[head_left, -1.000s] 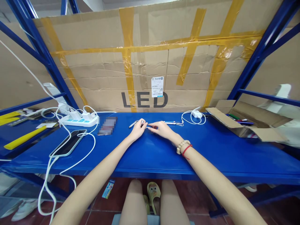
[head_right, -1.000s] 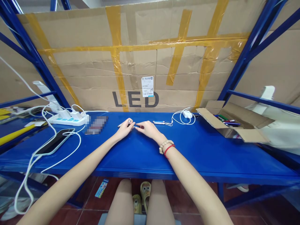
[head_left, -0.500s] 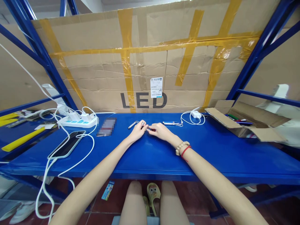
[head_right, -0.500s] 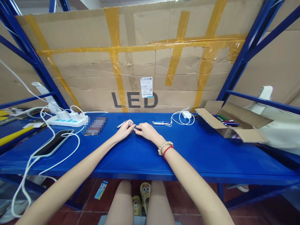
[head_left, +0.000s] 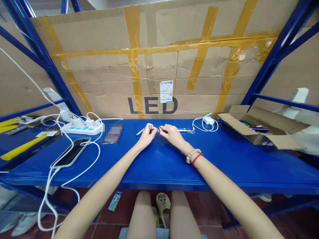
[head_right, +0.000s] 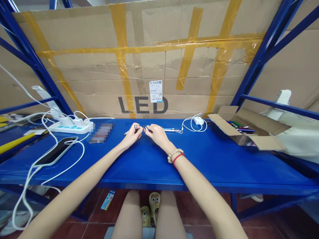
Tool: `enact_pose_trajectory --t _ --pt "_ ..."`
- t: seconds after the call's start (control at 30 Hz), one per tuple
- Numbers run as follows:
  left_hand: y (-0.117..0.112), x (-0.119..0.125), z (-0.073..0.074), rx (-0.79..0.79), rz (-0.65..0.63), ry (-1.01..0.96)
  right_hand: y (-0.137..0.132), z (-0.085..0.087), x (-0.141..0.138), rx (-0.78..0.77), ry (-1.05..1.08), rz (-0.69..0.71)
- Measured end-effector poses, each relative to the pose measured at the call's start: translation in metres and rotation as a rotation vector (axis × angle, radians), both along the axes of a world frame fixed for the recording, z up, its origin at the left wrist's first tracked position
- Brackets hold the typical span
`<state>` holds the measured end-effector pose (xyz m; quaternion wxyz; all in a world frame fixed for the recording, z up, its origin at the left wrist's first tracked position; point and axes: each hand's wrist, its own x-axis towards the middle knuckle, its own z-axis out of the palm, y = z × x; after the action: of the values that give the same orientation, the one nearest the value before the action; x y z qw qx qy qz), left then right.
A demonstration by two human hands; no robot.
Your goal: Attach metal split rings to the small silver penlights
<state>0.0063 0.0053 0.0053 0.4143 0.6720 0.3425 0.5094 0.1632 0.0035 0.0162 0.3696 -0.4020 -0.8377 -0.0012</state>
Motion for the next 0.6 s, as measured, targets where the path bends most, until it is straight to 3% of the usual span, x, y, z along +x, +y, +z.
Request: enact_pose_trajectory --t 0.4,0.6 --pt "-0.003 -0.002 0.010 -0.018 0.140 -0.053 0.002 0.000 0.002 0.033 -0.024 -0.032" --pt "-0.006 -0.002 0.011 -0.025 0.132 -0.068 0.001 0.000 0.002 0.030 -0.007 -0.023"
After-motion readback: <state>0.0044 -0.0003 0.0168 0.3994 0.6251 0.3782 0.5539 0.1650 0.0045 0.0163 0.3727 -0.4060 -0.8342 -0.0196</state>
